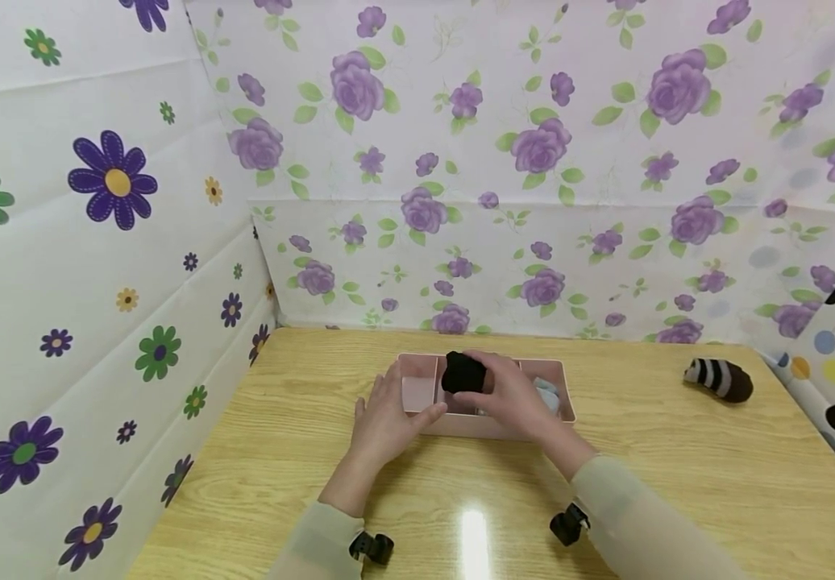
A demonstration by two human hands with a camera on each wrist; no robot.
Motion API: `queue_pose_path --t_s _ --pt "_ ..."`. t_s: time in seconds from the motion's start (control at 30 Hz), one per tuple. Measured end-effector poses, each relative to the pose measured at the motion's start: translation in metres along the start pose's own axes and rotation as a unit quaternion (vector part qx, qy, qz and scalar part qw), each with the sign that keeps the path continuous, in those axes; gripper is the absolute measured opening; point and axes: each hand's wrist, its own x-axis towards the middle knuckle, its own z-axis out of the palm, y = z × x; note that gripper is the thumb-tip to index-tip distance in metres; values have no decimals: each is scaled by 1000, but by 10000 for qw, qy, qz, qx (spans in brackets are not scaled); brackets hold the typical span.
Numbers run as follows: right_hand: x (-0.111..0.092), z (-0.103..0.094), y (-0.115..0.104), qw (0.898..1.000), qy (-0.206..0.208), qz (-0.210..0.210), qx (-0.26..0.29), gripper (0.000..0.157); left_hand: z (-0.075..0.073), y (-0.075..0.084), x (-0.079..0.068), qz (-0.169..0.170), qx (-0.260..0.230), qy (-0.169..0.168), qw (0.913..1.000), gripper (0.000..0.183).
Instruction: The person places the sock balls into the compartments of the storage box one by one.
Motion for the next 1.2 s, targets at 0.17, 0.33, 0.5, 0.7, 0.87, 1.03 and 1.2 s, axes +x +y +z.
queue_pose_path --t_s 0.17,0.33,0.5,0.7,0.87,1.03,1.2 --pt "0 2 2 9998 -39 -52 -187 78 1 2 0 0 -12 -30 10000 120" --pt "-3 0 1 9993 -106 -167 -303 82 2 3 -1 4 -13 -56 10000 119" --pt "-5 -1 0 9994 -140 -116 -295 82 0 3 -2 38 -45 -39 10000 119" --pt "-6 -1 -1 9994 -173 -31 -300 82 -1 3 -3 64 -65 -27 10000 118" --pt "-6 0 -1 9996 -139 -75 -248 82 -3 2 -2 79 -51 -8 10000 118" --pt "-5 0 0 9996 -138 -62 -256 81 -3 3 -1 59 -27 6 10000 118" --pt "-7 -2 0 9999 -95 -83 -111 79 -3 2 -2 39 -65 -6 10000 120"
